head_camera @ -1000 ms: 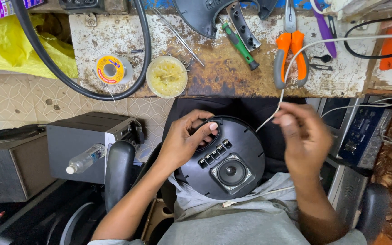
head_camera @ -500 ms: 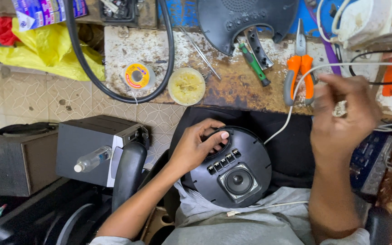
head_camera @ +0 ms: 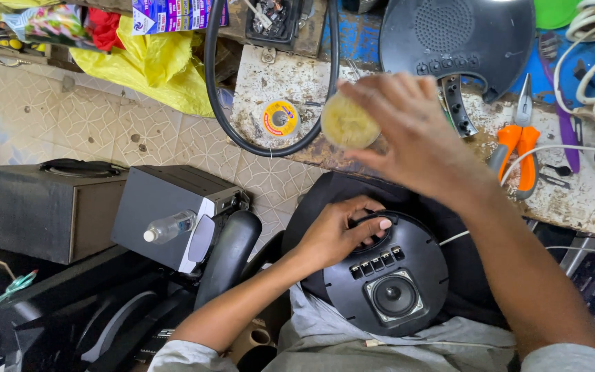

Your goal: The person assembles a circular electronic device, likely a speaker, by fitting a handle into the casing and securing it. They then use a screwdriver to tighten screws around the device's perimeter and center while holding it on their lap.

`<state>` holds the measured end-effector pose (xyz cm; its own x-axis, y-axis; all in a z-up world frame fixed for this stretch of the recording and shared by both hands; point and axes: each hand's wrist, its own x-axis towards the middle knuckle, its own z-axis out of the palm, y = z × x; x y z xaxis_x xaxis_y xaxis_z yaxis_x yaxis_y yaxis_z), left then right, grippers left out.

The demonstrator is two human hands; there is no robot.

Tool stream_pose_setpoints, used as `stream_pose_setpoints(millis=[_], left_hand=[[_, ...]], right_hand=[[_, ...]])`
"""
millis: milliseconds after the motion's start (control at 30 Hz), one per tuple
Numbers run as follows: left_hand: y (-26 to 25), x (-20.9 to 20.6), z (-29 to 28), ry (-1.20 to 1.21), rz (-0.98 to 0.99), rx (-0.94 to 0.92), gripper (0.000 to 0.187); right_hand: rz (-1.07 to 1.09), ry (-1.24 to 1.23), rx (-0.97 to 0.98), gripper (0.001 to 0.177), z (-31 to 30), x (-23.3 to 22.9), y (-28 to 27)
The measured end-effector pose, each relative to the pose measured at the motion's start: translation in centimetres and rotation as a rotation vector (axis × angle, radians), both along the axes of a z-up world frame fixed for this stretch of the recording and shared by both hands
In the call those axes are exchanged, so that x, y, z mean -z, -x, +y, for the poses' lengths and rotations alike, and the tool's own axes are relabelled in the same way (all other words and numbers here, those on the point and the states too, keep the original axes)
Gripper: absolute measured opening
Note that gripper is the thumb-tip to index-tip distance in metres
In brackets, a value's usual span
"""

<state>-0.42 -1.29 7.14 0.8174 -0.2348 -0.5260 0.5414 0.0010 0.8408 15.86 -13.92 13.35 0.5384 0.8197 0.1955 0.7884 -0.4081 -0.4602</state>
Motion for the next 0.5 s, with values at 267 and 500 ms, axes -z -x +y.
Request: stream_pose_setpoints(millis=[267,500], left_hand=[[-0.1,-0.6,0.3,-0.052,-0.013,0.028,0.034],[0.1,0.4,0.3,-0.022,0.021,-0.016,0.033]], right_hand=[[-0.114,-0.054,0.095,0.089,5.4,1.2,-4.4],[-0.203,0.022,0.068,0.094,6.8,2.6,-3.4]])
